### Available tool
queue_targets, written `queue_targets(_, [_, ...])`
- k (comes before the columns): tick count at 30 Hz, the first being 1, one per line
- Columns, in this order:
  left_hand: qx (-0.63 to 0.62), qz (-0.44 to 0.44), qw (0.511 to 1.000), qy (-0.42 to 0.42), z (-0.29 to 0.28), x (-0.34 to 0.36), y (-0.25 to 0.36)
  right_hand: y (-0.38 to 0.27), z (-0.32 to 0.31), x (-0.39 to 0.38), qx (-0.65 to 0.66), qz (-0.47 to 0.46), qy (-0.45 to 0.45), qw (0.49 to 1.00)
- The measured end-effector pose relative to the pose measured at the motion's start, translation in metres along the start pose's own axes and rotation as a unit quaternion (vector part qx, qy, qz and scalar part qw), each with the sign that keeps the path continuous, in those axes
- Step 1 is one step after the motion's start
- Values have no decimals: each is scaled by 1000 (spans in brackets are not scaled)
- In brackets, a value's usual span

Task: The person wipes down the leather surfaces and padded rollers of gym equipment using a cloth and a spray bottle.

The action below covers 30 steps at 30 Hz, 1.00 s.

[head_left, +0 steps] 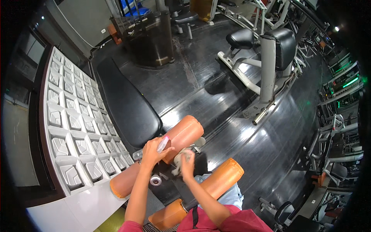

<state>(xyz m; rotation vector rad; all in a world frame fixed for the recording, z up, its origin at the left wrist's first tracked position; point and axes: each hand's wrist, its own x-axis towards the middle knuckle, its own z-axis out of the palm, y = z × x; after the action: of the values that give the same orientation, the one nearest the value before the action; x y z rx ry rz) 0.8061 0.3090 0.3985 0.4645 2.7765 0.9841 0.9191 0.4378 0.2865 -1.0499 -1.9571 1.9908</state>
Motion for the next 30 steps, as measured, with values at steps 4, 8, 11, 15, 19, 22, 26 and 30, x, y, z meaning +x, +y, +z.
queue_targets(4, [34, -16, 998, -50, -5, 7, -2, 3, 3, -18, 47, 131, -77, 987])
queue_targets(8, [15, 0, 999, -33, 1, 9, -7, 16, -16, 40, 95, 43, -14, 994])
queue_targets(11, [-27, -39, 997, -67, -1, 9, -14, -10, -28, 85, 125, 62, 59, 988])
queue_targets(15, [-35, -38, 996, -76, 4, 19, -21, 1, -42, 101, 221, 113, 25, 968])
queue_targets(19, [-73, -74, 987, -125, 0, 33, -31, 17, -16, 46, 186, 129, 25, 974])
queue_targets(22, [-99, -96, 977, -163, 2, 39, -53, 40, 12, -11, 34, 136, -28, 990])
queue_targets(26, [-101, -90, 976, -169, 0, 42, -64, 4, 11, -16, 207, 225, -73, 949])
queue_targets(30, [-119, -136, 960, -214, 1, 45, -57, 9, -14, 59, 232, 123, 24, 964])
